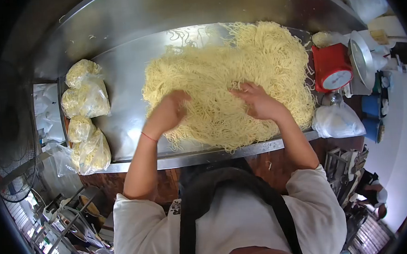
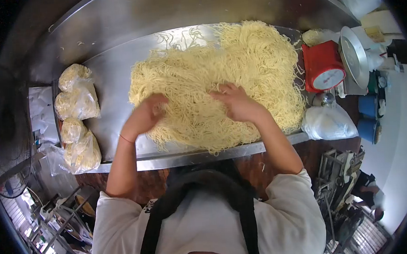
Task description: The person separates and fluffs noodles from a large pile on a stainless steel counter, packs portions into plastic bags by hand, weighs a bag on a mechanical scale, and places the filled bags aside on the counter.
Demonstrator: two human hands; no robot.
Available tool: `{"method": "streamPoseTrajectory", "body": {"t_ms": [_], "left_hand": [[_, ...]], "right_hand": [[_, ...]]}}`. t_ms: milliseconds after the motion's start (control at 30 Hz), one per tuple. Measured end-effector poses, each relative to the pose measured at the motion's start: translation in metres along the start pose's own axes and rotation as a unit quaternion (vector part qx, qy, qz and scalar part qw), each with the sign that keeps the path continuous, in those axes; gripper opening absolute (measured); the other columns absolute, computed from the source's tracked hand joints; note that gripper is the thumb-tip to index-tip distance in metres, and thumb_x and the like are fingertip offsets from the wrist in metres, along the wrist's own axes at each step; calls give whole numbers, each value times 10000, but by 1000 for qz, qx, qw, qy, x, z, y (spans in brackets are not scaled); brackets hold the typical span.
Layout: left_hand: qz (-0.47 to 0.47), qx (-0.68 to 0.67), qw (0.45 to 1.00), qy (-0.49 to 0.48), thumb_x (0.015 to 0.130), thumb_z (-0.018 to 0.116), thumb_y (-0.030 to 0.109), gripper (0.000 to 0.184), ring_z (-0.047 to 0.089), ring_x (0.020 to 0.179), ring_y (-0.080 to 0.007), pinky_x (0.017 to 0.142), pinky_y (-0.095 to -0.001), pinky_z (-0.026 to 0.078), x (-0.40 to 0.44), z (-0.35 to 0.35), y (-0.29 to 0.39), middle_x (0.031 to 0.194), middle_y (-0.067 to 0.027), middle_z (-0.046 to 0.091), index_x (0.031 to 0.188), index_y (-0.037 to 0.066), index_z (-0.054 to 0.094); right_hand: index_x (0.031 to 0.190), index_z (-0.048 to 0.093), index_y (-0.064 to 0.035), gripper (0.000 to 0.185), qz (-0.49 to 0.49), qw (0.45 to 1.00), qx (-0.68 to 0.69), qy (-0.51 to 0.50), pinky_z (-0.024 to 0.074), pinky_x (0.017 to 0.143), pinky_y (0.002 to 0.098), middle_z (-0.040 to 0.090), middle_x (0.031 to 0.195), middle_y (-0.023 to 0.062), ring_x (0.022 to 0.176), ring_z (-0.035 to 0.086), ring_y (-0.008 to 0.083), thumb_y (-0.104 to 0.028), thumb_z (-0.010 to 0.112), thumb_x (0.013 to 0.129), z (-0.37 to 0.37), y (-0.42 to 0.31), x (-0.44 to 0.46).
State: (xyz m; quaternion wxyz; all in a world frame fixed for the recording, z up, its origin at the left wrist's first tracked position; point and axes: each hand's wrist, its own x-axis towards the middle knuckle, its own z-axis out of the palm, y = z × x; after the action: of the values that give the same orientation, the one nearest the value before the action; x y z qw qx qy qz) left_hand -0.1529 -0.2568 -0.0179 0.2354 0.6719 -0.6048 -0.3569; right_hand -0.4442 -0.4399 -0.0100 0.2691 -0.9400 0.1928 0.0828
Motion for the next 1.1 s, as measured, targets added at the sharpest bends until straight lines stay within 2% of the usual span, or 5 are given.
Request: {"method": "streamPoseTrajectory", "body": {"t_ms": [67, 133, 367, 567, 1100], "left_hand": [[-133, 47, 986, 86, 885, 630, 168, 292, 675, 915, -363, 767, -430, 530, 36, -34, 32, 969, -170, 721, 1149, 50, 671], [-62, 168, 959, 219, 900, 624, 212, 306, 609, 1076, -404, 892, -469, 496, 82, -38, 43, 1223, -208, 638, 1173, 80, 667], [-61, 206, 977, 0, 897, 647, 323, 678, 516, 1275, -376, 1097, -421, 405, 266, 67, -65, 1407, -222, 523, 1488, 96, 404], [-86, 28, 984, -154, 852, 717, 439, 749, 533, 1278, -331, 1088, -425, 404, 280, 59, -46, 1409, -176, 539, 1452, 72, 462], [129, -158, 976, 81, 960, 658, 312, 382, 580, 969, -131, 885, -269, 456, 115, -115, 188, 1036, -44, 660, 1185, 6, 626]], "right_hand": [[1397, 544, -168, 717, 18, 999, 42, -17, 325, 1123, 498, 413, 1509, 152, 1396, 347, 399, 26, 623, 711, 2, 7, -4], [1363, 568, -128, 696, -3, 998, 67, 3, 317, 1137, 490, 400, 1526, 149, 1385, 350, 428, 43, 597, 689, 15, 16, 2], [1376, 560, -171, 678, 26, 999, 37, 15, 351, 1101, 515, 412, 1524, 116, 1392, 369, 383, 46, 614, 737, 18, -3, -4], [1312, 592, -89, 605, 56, 986, 132, 84, 400, 1096, 421, 494, 1435, 178, 1314, 463, 392, 104, 544, 741, -5, -18, -35], [1514, 285, -17, 815, 50, 920, 214, 324, 375, 1121, 442, 462, 1429, 255, 1307, 481, 396, -275, 726, 879, -48, -23, 51]]}}
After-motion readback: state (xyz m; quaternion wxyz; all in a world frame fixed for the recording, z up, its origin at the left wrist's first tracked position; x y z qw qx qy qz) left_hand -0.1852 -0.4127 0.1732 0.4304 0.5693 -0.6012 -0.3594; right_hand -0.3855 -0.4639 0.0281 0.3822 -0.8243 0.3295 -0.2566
